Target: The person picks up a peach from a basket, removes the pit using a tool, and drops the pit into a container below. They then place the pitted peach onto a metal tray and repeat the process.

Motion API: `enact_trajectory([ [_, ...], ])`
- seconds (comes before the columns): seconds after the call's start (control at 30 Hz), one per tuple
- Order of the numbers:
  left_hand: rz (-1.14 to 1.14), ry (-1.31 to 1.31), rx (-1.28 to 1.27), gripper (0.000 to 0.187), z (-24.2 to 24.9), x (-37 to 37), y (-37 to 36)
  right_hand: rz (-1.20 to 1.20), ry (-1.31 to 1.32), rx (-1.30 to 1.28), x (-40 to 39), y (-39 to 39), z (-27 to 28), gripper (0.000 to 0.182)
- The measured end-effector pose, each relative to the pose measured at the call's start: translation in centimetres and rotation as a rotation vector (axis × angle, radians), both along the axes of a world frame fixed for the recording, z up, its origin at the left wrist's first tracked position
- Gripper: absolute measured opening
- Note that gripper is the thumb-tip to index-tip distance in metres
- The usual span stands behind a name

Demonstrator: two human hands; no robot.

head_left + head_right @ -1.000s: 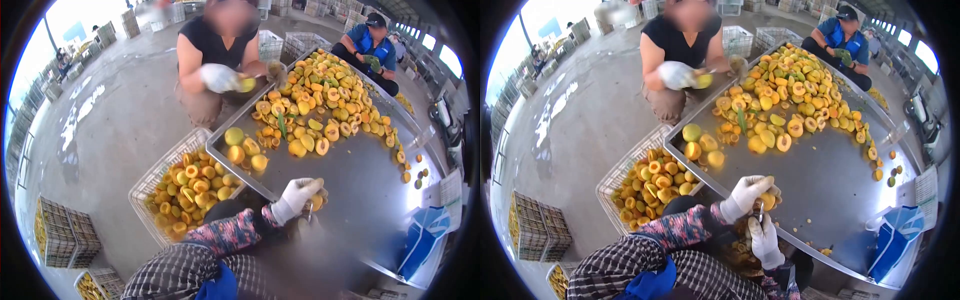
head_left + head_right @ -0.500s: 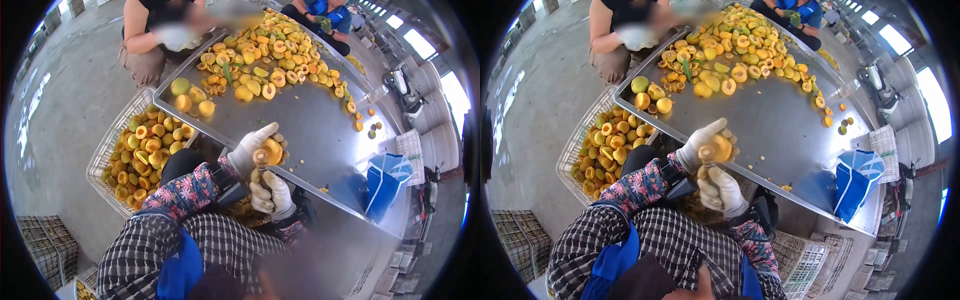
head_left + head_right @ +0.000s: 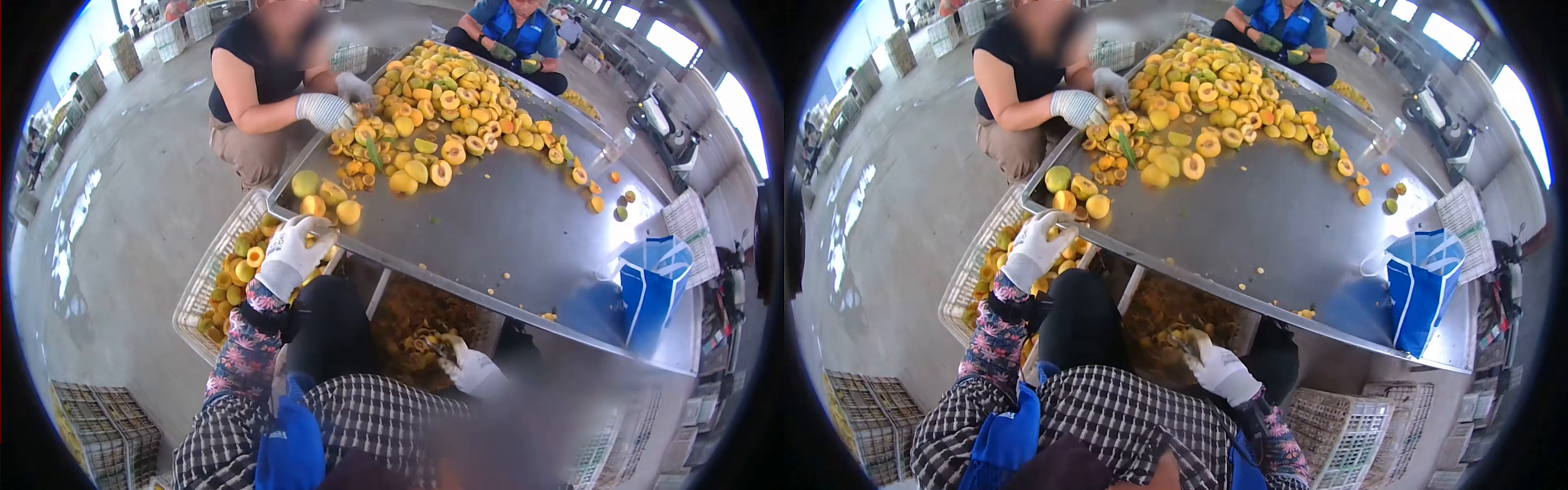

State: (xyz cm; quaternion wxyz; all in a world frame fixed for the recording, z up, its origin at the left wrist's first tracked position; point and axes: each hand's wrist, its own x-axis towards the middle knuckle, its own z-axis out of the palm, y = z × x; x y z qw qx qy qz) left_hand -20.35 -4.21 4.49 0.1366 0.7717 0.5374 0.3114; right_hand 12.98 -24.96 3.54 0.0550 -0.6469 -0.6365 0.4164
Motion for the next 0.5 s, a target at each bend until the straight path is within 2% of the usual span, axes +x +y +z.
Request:
enact_trajectory([
  [0.07,0.019,-0.075,-0.023,0.032,1.2,0.7,0.9,0.071,-0.013,0.154,-0.1,-0.1,-1.1,0.046],
  [0.1,-0.067,-0.124,-0.029,0.033,1.7,1.8,2.3,0.092,0.04,0.133,-0.5,0.7,-1.1,0.047],
  [0.13,-0.154,-0.17,-0.043,0.034,2.2,3.2,3.8,0.074,-0.018,0.053,-0.6,0.8,0.0,0.045],
  [0.2,-0.258,-0.141,0.026,0.037,2.3,7.4,6.6,0.074,0.112,0.178,-0.9,1.5,-0.1,0.042],
  [0.23,-0.296,-0.133,-0.054,0.037,2.6,9.9,8.1,0.079,0.123,0.209,-1.0,1.8,-0.2,0.039],
  [0.27,-0.329,-0.107,0.065,0.038,0.7,12.3,10.4,0.026,0.134,0.263,-1.7,1.3,2.3,0.038],
  [0.3,-0.422,-0.061,0.042,0.039,-0.7,14.7,12.9,0.046,0.09,0.24,-1.6,1.8,1.9,0.038],
  [0.33,-0.367,0.046,0.113,0.04,-0.7,17.1,14.0,0.064,0.046,0.214,-1.2,2.0,1.0,0.038],
  [0.37,-0.311,0.152,0.179,0.042,-0.6,19.6,14.8,0.113,0.194,0.34,0.1,2.2,-1.2,0.04],
  [0.43,-0.168,0.31,0.311,0.045,-2.2,23.1,17.1,0.122,0.062,0.233,0.9,1.4,-5.1,0.048],
  [0.5,0.001,0.414,0.442,0.047,-5.4,25.9,20.0,-0.005,0.087,0.14,0.5,2.4,-2.0,0.053],
])
